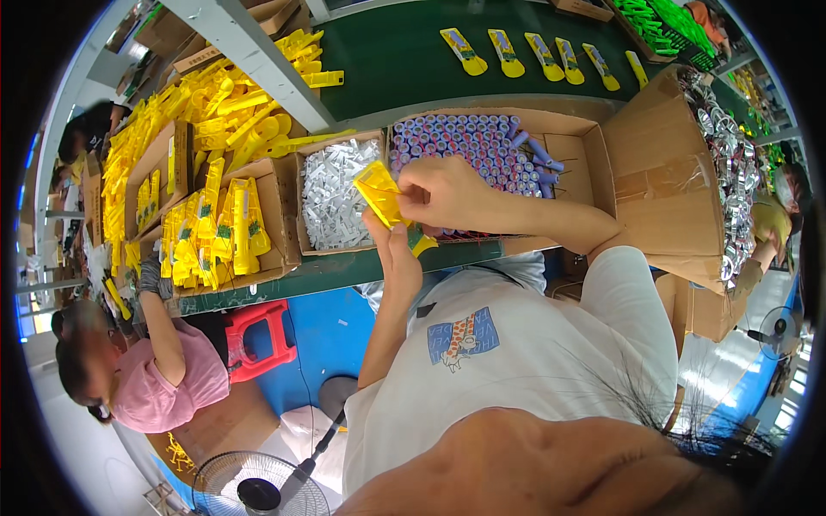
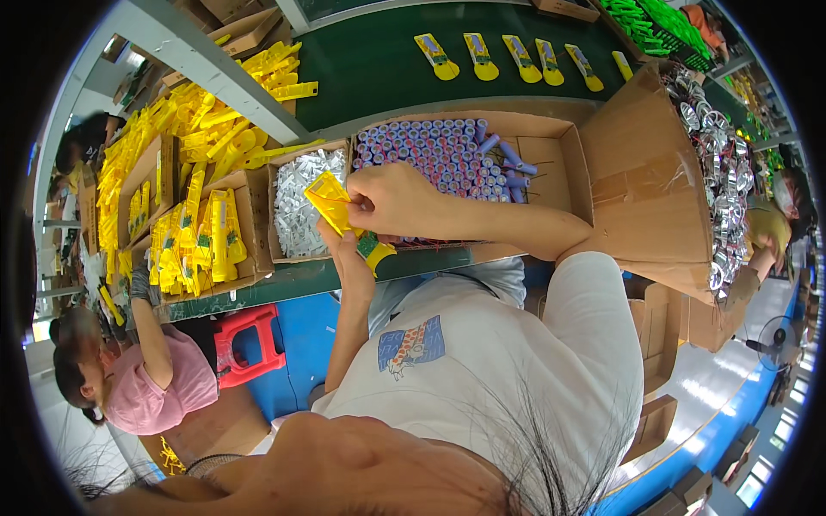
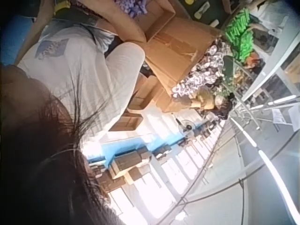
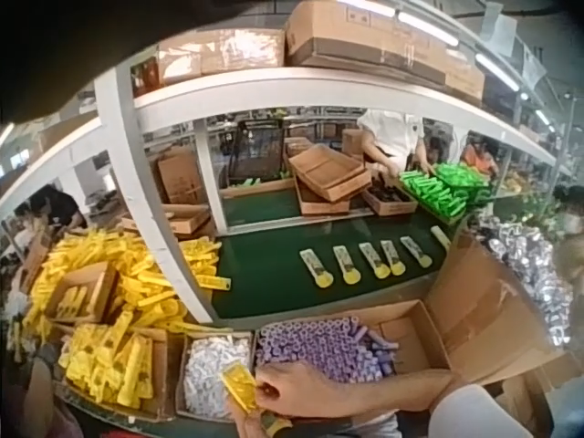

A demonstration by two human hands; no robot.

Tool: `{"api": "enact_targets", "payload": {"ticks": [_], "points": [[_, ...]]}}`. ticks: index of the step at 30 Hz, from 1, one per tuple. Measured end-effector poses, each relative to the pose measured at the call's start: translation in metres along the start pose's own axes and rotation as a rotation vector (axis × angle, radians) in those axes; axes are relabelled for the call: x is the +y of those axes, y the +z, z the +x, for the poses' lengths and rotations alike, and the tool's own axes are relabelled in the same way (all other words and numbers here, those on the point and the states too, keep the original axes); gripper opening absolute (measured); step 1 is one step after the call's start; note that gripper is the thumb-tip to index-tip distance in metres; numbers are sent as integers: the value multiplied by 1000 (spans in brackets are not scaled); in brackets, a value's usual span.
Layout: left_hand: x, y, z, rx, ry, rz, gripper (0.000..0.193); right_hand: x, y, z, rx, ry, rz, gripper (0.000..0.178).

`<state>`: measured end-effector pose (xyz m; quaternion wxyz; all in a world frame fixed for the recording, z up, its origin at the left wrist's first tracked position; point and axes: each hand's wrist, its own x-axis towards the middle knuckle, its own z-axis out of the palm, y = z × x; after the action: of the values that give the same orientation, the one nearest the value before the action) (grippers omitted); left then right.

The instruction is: Assembling handheld yellow flashlights by inserting components into the plastic housing on a factory line.

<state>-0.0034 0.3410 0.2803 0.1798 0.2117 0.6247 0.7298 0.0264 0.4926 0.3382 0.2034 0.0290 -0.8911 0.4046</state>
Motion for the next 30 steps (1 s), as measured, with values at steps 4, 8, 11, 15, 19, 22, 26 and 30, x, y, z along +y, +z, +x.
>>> {"api": "enact_targets", "payload": {"ticks": [4, 8, 11, 15, 19, 22, 26, 30], "points": [[-7, 4, 8, 41, -195, -302, 42, -7, 3, -13, -9, -33, -23, 19], [-11, 7, 10, -17, -256, -325, 42, 0, 12, -42, 61, -126, -174, 15], [-1, 12, 4, -10, -271, -264, 45, 17, -23, -43, -102, -144, 266, 10], [12, 15, 0, -200, -226, -439, 40, 117, -101, -77, 182, 347, -540, 18], [15, 22, -2, -341, -102, -289, 32, 173, -111, -126, 82, 358, -756, 29], [16, 22, -7, -309, -182, -293, 30, 130, -109, -105, 84, 474, -561, 28], [6, 34, -10, -371, -214, -254, 33, 34, -77, -61, 70, 635, 433, 41], [0, 32, -9, -334, -159, -178, 36, 11, -34, -42, -215, 152, -167, 50]]}}
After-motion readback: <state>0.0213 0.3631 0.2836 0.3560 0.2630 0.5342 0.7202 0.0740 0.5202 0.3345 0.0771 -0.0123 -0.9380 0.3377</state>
